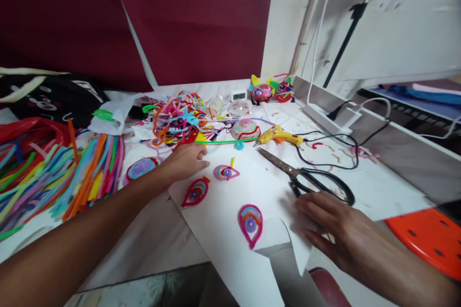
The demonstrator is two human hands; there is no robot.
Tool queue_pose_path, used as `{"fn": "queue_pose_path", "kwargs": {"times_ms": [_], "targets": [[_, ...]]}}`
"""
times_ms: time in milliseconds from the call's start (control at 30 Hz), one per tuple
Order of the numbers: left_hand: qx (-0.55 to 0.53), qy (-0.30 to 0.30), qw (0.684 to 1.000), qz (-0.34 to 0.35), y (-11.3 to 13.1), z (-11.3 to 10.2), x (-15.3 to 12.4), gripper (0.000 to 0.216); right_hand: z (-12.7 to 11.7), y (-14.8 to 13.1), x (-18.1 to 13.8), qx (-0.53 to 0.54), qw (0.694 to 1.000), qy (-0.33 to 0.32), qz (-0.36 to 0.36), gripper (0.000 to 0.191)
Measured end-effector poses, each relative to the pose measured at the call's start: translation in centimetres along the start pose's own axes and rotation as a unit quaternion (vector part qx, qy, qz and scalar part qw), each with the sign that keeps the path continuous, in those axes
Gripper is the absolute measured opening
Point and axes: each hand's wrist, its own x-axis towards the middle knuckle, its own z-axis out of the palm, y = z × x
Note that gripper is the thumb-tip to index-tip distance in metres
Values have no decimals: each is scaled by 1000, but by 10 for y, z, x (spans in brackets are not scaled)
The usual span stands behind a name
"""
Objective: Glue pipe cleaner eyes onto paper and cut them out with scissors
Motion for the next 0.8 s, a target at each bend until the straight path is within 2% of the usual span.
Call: {"fn": "queue_pose_path", "kwargs": {"times_ms": [67, 167, 267, 333, 400, 533, 733, 800], "targets": [[-3, -35, 999, 5, 0, 3, 0, 33, 6, 0, -2, -25, 1000, 7, -1, 28], [5, -55, 998, -5, 0, 4, 1, 31, 11, -1, 5, -61, 998, -6, 13, 28], [12, -68, 997, -25, 1, 0, 3, 31, 6, -5, 21, -37, 990, -109, 83, 36], [16, -71, 997, -34, 2, -3, 3, 29, 0, -8, 32, -7, 970, -195, 144, 44], [22, -70, 997, -36, 4, -5, 2, 23, -5, -9, 42, 12, 955, -238, 177, 50], [34, -73, 996, -24, 7, -7, -2, 26, -8, -5, 51, 33, 955, -229, 184, 51], [45, -77, 996, -8, 6, -8, -5, 26, -3, 1, 54, 62, 967, -187, 159, 12], [47, -82, 996, -4, 4, -9, -5, 23, -3, 1, 55, 61, 972, -173, 146, 11]]}}
